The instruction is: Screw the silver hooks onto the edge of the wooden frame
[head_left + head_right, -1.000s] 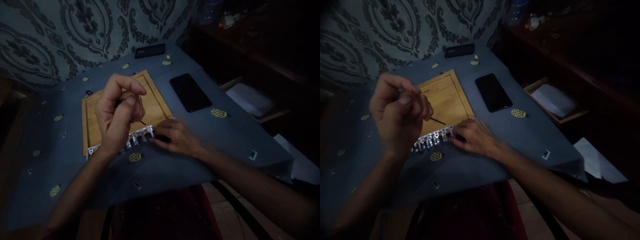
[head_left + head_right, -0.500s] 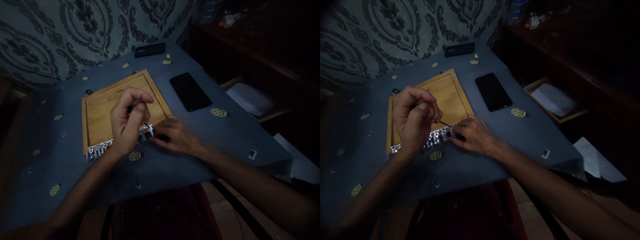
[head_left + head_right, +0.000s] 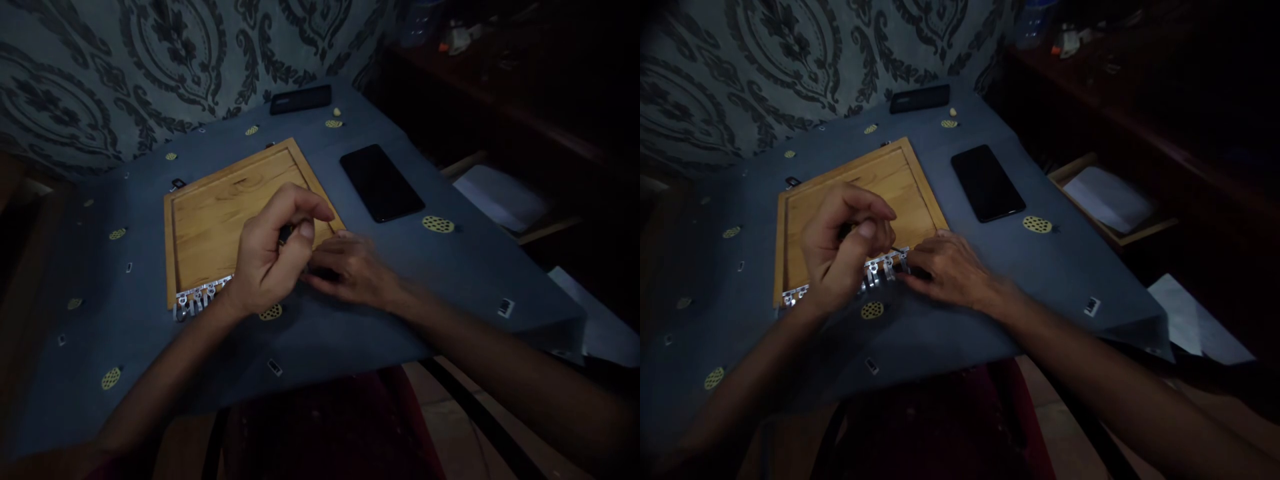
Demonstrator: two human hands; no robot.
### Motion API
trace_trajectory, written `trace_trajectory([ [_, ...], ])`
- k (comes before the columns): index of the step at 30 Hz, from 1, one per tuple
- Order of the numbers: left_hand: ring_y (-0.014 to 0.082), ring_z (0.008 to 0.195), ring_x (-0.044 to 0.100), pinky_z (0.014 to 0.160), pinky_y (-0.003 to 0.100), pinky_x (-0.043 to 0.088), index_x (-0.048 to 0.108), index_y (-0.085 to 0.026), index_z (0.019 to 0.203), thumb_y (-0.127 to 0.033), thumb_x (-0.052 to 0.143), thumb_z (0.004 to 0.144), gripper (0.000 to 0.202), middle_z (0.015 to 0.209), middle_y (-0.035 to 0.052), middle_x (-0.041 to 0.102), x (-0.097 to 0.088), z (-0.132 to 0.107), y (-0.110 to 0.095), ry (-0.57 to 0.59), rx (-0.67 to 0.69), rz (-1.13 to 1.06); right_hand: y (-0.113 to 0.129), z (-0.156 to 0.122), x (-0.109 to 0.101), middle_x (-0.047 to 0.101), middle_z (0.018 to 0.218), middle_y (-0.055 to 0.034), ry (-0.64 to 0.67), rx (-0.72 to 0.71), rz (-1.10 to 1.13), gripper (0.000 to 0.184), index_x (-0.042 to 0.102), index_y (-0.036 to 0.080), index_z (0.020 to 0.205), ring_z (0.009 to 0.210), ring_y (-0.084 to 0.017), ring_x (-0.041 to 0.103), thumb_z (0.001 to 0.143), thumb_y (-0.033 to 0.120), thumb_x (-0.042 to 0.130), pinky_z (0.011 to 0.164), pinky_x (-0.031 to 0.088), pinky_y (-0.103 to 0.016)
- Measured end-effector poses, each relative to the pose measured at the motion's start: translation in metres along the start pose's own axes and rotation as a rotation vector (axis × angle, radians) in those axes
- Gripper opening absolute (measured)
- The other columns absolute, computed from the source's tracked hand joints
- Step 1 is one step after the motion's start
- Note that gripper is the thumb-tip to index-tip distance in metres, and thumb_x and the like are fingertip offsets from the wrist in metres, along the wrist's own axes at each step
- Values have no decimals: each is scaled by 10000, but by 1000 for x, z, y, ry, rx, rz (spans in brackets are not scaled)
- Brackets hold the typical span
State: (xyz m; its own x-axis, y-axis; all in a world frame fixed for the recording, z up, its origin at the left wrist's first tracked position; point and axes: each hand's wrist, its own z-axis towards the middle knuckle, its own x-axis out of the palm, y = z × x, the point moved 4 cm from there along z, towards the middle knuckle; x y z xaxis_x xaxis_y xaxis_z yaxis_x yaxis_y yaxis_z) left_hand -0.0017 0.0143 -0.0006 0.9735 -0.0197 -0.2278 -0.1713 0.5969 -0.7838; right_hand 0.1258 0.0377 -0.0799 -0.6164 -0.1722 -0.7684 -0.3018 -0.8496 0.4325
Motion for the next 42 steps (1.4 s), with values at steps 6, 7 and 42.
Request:
trace_trajectory([
  [6,121,552,503,584,282,430,617,-219,978,-220,497,926,131,607,-36,463,3,12,5,134,-16,-101,-1,1,1,685,707,-29,-12,2,21,323,683,183,784,660,-170,600,967,386,510,722,397,-340],
  [7,118,518,470,554,277,410,621,-221,972,-243,507,927,125,578,-43,429,2,13,9,116,-30,-137,0,1,0,689,707,-26,-18,1,23,310,681,185,780,664,-170,609,962,383,527,730,399,-339],
  [42,64,374,306,384,269,229,608,-223,806,-445,567,937,261,516,-54,395,10,27,15,109,-146,-320,2,2,-2,716,715,-29,-32,20,-2,312,678,186,725,676,-179,652,939,380,560,738,413,-333],
])
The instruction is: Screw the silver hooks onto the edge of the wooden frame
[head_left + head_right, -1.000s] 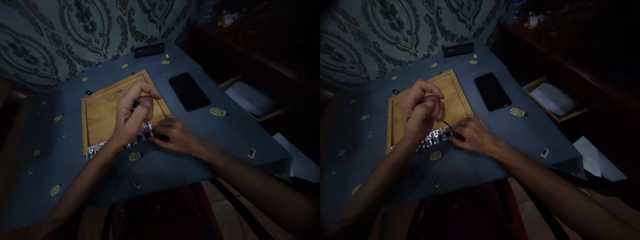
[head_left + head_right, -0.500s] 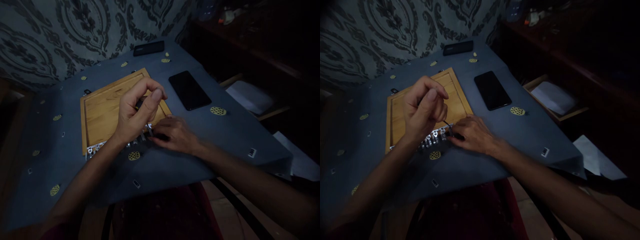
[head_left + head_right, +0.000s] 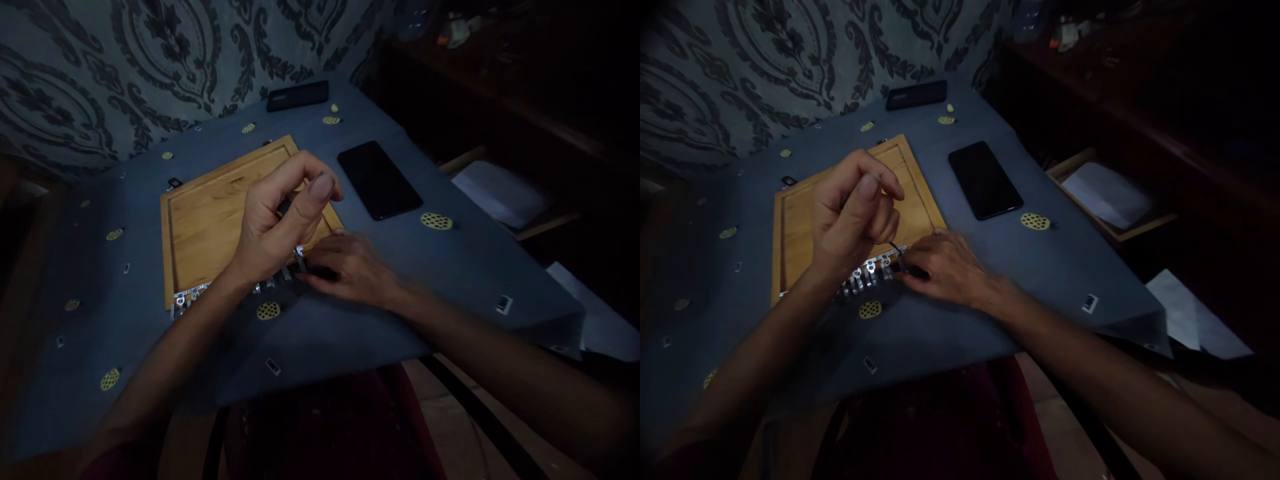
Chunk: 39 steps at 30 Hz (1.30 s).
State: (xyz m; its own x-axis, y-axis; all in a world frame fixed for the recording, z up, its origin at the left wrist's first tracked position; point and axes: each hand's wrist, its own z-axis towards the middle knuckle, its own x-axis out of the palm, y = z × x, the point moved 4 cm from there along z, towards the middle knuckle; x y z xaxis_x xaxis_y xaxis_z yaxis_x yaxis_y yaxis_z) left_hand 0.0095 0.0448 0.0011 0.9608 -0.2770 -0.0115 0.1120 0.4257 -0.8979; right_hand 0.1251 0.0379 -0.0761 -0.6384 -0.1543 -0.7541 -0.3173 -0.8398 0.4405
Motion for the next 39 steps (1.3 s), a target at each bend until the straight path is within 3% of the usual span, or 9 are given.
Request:
trace_trajectory([
  [4,54,370,262,375,231,227,617,-210,811,-390,582,940,224,476,-73,316,-6,2,-8,-84,32,-65,0,-1,1,700,693,-28,-9,-20,-23,299,687,181,753,659,-173,638,941,376,562,717,403,-321],
  [9,42,335,220,326,218,218,636,-163,810,-355,618,920,222,448,-93,274,-14,3,-33,-121,178,-126,-1,-2,1,669,667,-13,-9,-37,-13,329,683,176,771,620,-153,600,963,402,540,701,396,-309],
  [15,60,347,276,352,247,240,641,-170,825,-357,595,937,223,458,-70,323,-14,-14,-41,-170,162,-35,-1,-1,1,674,680,-10,44,-25,-4,321,663,187,770,636,-156,603,970,399,529,702,393,-316],
  [25,75,374,296,376,265,285,648,-202,804,-349,598,925,197,464,-58,344,-16,-29,-52,-272,125,7,0,-2,-1,720,740,-23,16,-25,35,258,672,191,766,692,-166,650,945,346,573,707,416,-320],
  [34,83,372,303,350,282,296,686,-186,786,-269,609,889,154,464,-51,310,-26,-53,-73,-466,123,55,0,-2,0,740,761,-22,2,-47,40,214,658,192,752,680,-157,663,928,301,606,693,413,-312],
  [39,93,394,355,398,291,326,675,-184,774,-245,621,876,131,465,-51,353,-24,-54,-68,-507,104,1,1,-2,-1,741,765,-16,12,-28,41,213,655,200,740,685,-156,664,921,306,617,693,412,-315],
])
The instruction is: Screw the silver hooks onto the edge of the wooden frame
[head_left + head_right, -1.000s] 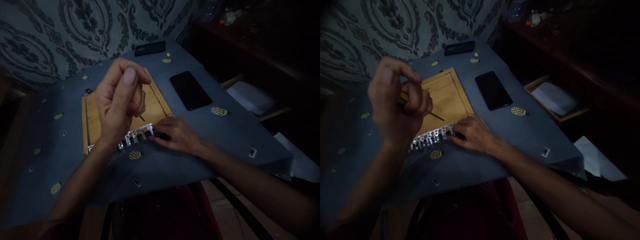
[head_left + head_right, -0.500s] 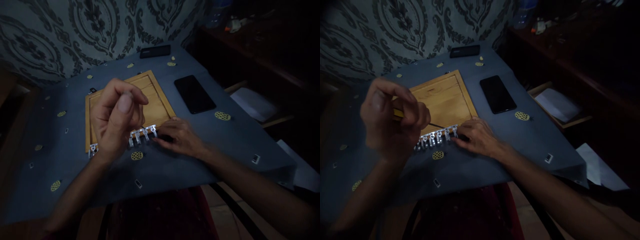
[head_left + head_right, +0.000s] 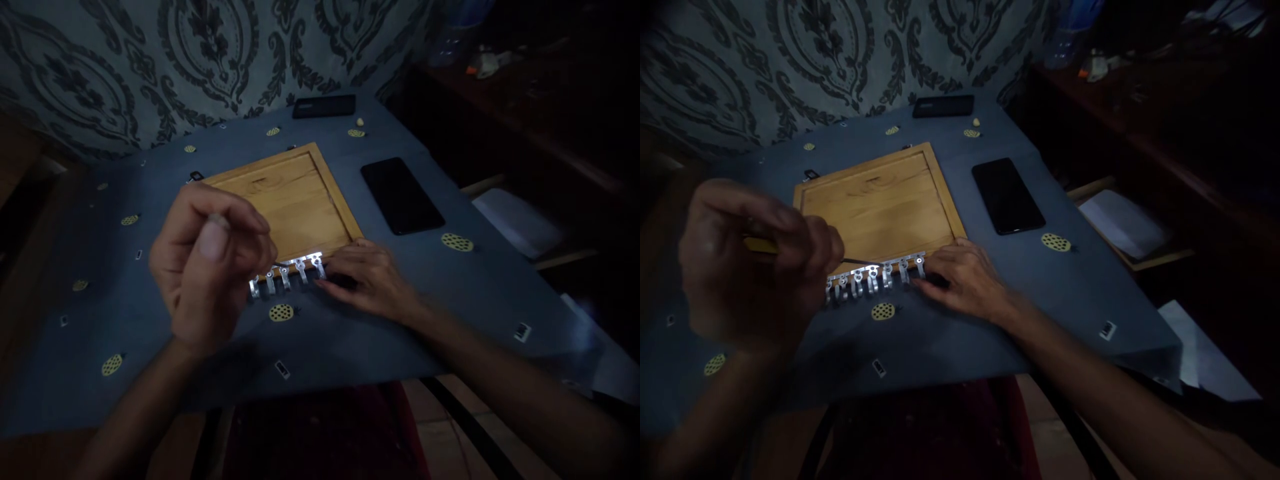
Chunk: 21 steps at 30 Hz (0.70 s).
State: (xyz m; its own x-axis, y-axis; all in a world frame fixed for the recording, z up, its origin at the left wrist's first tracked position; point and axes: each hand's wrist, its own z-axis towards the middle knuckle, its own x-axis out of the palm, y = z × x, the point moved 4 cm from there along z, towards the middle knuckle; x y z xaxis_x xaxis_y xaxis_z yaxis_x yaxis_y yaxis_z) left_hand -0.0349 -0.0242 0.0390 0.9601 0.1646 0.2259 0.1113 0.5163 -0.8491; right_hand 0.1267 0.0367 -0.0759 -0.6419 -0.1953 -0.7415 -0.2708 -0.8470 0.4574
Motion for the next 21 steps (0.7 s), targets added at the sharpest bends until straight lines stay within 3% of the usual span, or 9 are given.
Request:
trace_trajectory([
  [6,124,514,478,490,319,377,657,-210,865,-353,579,927,174,609,-9,501,15,-1,28,146,31,87,1,0,-1,725,754,-8,45,18,5,212,654,211,777,699,-165,655,940,327,582,709,405,-332],
  [10,103,507,440,482,296,366,646,-213,882,-334,524,966,191,622,-13,497,21,0,44,207,24,107,2,0,-1,694,713,-19,43,-7,-23,247,648,198,777,661,-165,620,955,345,560,694,390,-331],
  [15,89,501,400,498,262,382,620,-207,877,-290,490,987,189,583,-36,404,21,-1,51,184,-1,94,2,0,-1,661,684,-12,27,-28,-43,281,642,188,757,644,-153,587,963,355,547,690,371,-318],
  [21,90,508,384,513,261,393,622,-199,874,-278,480,988,199,575,-38,390,22,-3,51,179,-13,77,3,0,-1,657,677,-2,27,-32,-53,294,648,190,759,620,-145,565,970,359,532,688,356,-316],
])
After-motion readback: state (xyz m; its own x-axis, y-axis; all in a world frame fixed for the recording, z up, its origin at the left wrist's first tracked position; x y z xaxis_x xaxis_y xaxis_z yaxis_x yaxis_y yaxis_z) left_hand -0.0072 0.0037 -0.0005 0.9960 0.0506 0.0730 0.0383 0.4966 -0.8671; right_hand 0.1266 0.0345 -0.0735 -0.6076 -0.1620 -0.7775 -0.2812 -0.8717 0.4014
